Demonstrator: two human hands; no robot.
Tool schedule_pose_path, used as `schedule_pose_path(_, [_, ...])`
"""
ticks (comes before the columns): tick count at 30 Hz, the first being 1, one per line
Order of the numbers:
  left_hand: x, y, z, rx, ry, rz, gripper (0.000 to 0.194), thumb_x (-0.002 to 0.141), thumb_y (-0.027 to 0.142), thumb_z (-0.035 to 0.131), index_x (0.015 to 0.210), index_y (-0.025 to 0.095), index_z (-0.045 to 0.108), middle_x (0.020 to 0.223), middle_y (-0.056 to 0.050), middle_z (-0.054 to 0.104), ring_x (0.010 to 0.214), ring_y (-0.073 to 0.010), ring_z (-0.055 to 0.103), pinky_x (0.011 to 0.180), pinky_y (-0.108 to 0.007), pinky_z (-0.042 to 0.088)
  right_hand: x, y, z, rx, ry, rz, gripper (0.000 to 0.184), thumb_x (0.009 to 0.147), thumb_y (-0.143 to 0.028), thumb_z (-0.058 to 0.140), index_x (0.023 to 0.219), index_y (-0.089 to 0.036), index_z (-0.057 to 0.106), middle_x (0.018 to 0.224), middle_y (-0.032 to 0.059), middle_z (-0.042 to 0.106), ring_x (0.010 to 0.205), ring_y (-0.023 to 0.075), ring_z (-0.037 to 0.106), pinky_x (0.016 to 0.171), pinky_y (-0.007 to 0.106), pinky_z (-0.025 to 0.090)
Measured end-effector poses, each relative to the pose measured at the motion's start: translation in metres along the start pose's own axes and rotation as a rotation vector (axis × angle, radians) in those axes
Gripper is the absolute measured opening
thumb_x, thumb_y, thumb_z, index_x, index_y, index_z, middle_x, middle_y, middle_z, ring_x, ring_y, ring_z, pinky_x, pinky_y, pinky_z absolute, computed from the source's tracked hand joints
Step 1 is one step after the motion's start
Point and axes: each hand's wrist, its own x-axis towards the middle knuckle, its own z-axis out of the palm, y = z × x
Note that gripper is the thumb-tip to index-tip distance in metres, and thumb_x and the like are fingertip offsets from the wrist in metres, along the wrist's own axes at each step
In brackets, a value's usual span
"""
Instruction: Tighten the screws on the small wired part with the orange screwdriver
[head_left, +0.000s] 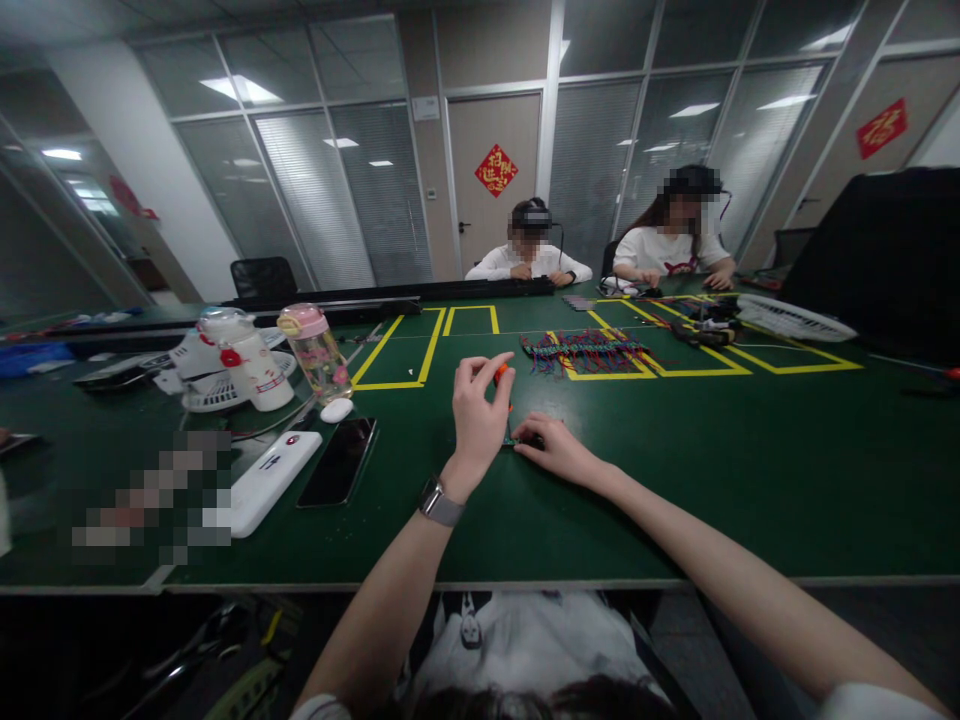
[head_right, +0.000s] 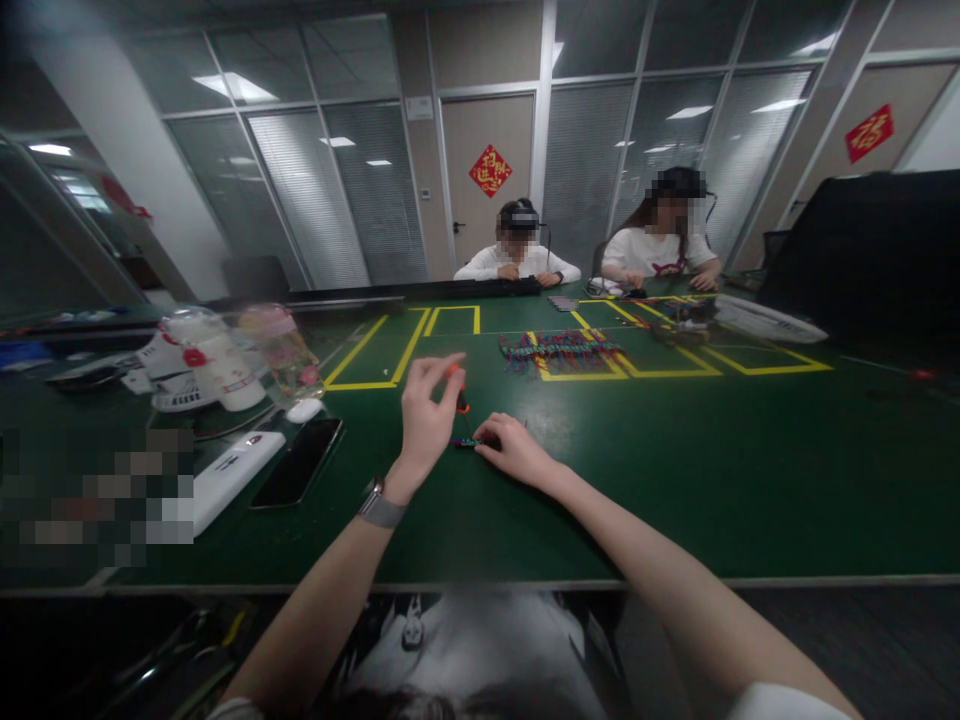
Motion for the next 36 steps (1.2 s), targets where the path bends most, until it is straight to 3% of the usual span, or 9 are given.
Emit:
schedule_pose_path(3, [-0.0001,-0.0002,0.0009,-0.114,-0.065,0.024,0.031,0.096,0.022,0.039,0.12,0.023,0.059,0.111,-0.007,0.061,0.103,-0.0166,0.058,0.091,-0.032,0.046,-0.0001,0.0004,0.0003,-0.001,-0.001,0.008,0.006,0.08,-0.014,0.062,0.086,-0.017,0.064,0.082,0.0038,0.059,0.078,0.0175,0.056,0.072,0.03,0.045])
schedule_pose_path(9, [-0.0003,-0.0015,0.0019,-0.033,0.0,-0.027,0.021,0.089,0.027,0.056,0.106,0.022,0.067,0.095,-0.005,0.057,0.088,-0.0161,0.058,0.084,-0.031,0.048,-0.0002,-0.0013,-0.0008,0.008,-0.013,0.017,0.007,0.08,-0.014,0.062,0.086,-0.016,0.064,0.083,0.0043,0.059,0.079,0.0178,0.056,0.073,0.03,0.045])
schedule_pose_path(14, [-0.0003,-0.0037,0.0027,-0.103,-0.06,-0.008,0.032,0.095,0.022,0.041,0.123,0.023,0.057,0.111,-0.007,0.058,0.102,-0.0158,0.056,0.091,-0.031,0.045,0.0001,-0.0014,-0.0008,0.011,-0.013,0.018,0.007,0.08,-0.014,0.062,0.086,-0.016,0.064,0.084,0.0043,0.059,0.079,0.0177,0.056,0.073,0.03,0.045])
schedule_pose_path(18, [-0.0015,-0.0024,0.0024,-0.013,-0.018,-0.004,0.023,0.087,0.026,0.058,0.109,0.022,0.065,0.094,-0.005,0.058,0.089,-0.0167,0.056,0.084,-0.031,0.046,0.0004,0.0005,0.0003,0.006,-0.014,0.014,0.007,0.081,-0.014,0.062,0.087,-0.016,0.065,0.084,0.0047,0.06,0.08,0.0178,0.056,0.073,0.03,0.045])
schedule_pose_path(20, [-0.0014,-0.0026,0.002,0.062,0.03,-0.035,0.021,0.086,0.028,0.06,0.105,0.022,0.067,0.095,-0.006,0.054,0.09,-0.0179,0.054,0.085,-0.033,0.046,0.0005,0.002,0.0012,0.002,-0.012,0.009,0.007,0.08,-0.014,0.062,0.087,-0.016,0.065,0.083,0.0045,0.059,0.079,0.0177,0.055,0.073,0.03,0.045])
schedule_pose_path(25, [0.0007,-0.0072,0.0025,-0.07,-0.002,-0.075,0.033,0.095,0.02,0.039,0.123,0.022,0.057,0.113,-0.009,0.056,0.106,-0.0178,0.054,0.095,-0.034,0.042,0.0005,0.0031,0.0017,0.008,-0.012,0.011,0.006,0.08,-0.014,0.062,0.086,-0.015,0.064,0.083,0.0042,0.059,0.078,0.0172,0.056,0.072,0.03,0.045])
schedule_pose_path(29, [0.0006,-0.0064,0.0018,-0.063,-0.002,-0.078,0.023,0.089,0.026,0.056,0.11,0.023,0.065,0.097,-0.005,0.059,0.091,-0.017,0.057,0.085,-0.032,0.047,0.0004,0.0011,0.0007,0.019,-0.011,0.017,0.007,0.08,-0.013,0.063,0.086,-0.016,0.064,0.084,0.0045,0.06,0.078,0.0175,0.056,0.073,0.03,0.045])
schedule_pose_path(32, [0.0001,-0.0042,0.0011,0.064,0.05,-0.075,0.025,0.081,0.03,0.066,0.105,0.025,0.068,0.102,-0.006,0.053,0.095,-0.019,0.055,0.09,-0.035,0.045,0.0004,0.0006,0.0003,0.018,-0.012,0.017,0.007,0.08,-0.014,0.063,0.086,-0.016,0.064,0.083,0.0043,0.059,0.079,0.0177,0.056,0.072,0.03,0.045])
schedule_pose_path(36, [-0.0003,-0.0036,0.0024,-0.13,-0.054,-0.037,0.032,0.095,0.025,0.042,0.124,0.025,0.056,0.112,-0.007,0.057,0.1,-0.0161,0.057,0.091,-0.032,0.045,0.0002,0.0015,0.0006,0.017,-0.01,0.011,0.007,0.08,-0.014,0.062,0.086,-0.016,0.064,0.083,0.0041,0.059,0.079,0.0177,0.056,0.072,0.03,0.045])
